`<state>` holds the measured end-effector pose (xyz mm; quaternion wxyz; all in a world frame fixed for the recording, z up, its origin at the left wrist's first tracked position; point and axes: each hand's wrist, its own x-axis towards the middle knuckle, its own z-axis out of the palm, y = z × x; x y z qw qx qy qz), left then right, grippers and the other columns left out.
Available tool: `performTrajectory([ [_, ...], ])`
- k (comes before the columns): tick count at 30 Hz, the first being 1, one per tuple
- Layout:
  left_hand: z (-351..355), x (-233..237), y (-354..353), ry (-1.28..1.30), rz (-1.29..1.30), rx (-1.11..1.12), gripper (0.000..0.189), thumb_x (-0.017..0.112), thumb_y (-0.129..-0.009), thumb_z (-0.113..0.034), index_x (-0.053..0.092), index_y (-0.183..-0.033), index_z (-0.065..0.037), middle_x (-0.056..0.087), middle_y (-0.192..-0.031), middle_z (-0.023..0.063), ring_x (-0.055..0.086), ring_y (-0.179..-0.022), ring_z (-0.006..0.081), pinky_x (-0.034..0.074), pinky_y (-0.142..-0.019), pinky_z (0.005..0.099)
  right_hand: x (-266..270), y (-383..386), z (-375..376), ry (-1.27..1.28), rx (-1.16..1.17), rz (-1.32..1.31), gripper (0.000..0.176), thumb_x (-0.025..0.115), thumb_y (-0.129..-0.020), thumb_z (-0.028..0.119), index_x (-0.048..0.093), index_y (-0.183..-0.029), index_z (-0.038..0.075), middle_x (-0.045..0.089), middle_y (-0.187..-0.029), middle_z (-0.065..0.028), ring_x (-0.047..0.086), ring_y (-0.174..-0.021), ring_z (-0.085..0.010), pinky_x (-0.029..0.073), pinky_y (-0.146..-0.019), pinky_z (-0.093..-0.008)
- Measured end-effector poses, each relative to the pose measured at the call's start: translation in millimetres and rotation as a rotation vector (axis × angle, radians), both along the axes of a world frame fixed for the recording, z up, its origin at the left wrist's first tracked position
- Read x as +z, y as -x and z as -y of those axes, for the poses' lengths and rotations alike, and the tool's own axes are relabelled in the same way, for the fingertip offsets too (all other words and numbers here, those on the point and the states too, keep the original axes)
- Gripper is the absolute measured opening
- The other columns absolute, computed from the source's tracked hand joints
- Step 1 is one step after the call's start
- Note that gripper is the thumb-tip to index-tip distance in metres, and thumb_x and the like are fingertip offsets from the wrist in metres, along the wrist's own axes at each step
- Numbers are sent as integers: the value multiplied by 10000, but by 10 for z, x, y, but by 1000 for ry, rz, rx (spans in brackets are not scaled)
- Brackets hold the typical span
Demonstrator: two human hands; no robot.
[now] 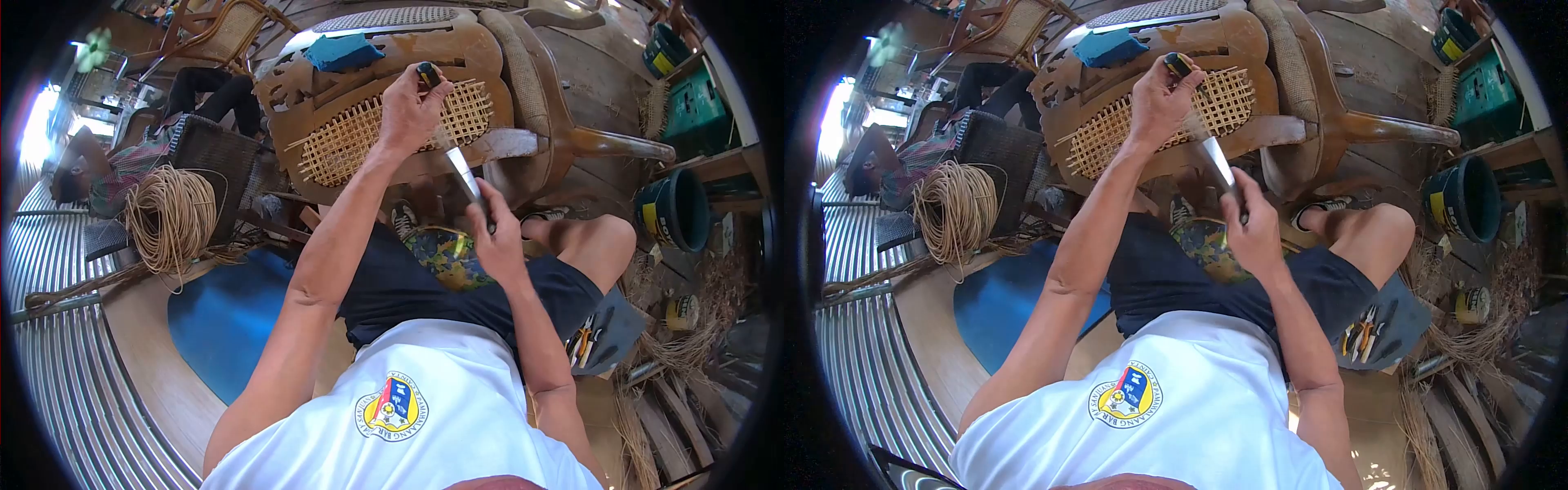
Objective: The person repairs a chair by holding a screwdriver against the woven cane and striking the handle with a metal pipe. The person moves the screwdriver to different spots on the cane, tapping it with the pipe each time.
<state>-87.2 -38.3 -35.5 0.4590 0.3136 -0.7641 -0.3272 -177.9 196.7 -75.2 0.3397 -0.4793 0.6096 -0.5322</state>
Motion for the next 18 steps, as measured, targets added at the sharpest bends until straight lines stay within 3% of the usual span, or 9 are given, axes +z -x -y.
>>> performTrajectory([
  [1, -50, 83, -34, 2, -8, 2, 260, 787, -998, -224, 679, -1144, -37, 744, -958, 31, 668, -861, 91, 548, -780, 280, -30, -9, 29, -9, -148, 21, 413, 640, -1031, 116, 573, -1417, -16, 702, -932, -199, 698, -772, -256, 538, -739, -355],
  [3, -53, 220, -48, 8, -15, 8, 274, 788, -998, -240, 677, -1143, -36, 738, -943, 30, 664, -863, 88, 546, -784, 280, 22, -33, 13, 4, -114, 47, 411, 638, -1039, 135, 574, -1414, -19, 698, -912, -175, 673, -741, -217, 531, -715, -344],
  [5, -28, 288, -47, 38, 53, 56, 285, 788, -999, -258, 676, -1135, -33, 720, -919, 17, 642, -851, 81, 537, -778, 275, 170, -45, -56, -65, 131, -19, 403, 629, -1041, 124, 576, -1414, -17, 703, -912, -163, 668, -746, -197, 531, -711, -346],
  [9, 89, 143, 42, -10, 90, 31, 268, 786, -1000, -240, 678, -1130, -32, 712, -906, 17, 613, -818, 82, 524, -744, 277, 97, 13, 62, -27, 167, -23, 391, 618, -1039, 94, 581, -1415, -3, 712, -921, -157, 666, -773, -179, 534, -712, -349],
  [10, 84, 144, 50, -3, 84, 37, 257, 786, -997, -224, 681, -1131, -31, 719, -915, 16, 620, -825, 77, 528, -752, 277, 9, 48, 118, 58, 110, -1, 391, 622, -1037, 84, 578, -1414, -10, 711, -921, -147, 663, -784, -167, 533, -709, -336],
  [13, 54, 233, 12, -47, 24, 27, 252, 789, -992, -211, 684, -1129, -28, 726, -910, 13, 632, -824, 79, 533, -754, 281, -2, 4, 158, -1, -91, 83, 394, 625, -1034, 77, 572, -1412, -18, 721, -956, -163, 673, -812, -176, 539, -738, -335],
  [15, 124, 240, 43, 23, -34, 26, 263, 790, -990, -229, 689, -1125, -27, 732, -892, 22, 646, -806, 90, 539, -739, 293, 66, -17, 86, 6, -35, 28, 397, 637, -1033, 93, 572, -1408, -18, 715, -959, -155, 664, -810, -167, 538, -741, -328],
  [18, 166, 240, 79, 70, 85, 80, 284, 790, -991, -265, 691, -1113, -28, 726, -867, 27, 649, -783, 98, 538, -723, 298, 132, -55, 66, 7, 114, 5, 422, 660, -1025, 119, 571, -1414, -16, 700, -943, -158, 629, -789, -183, 533, -749, -327],
])
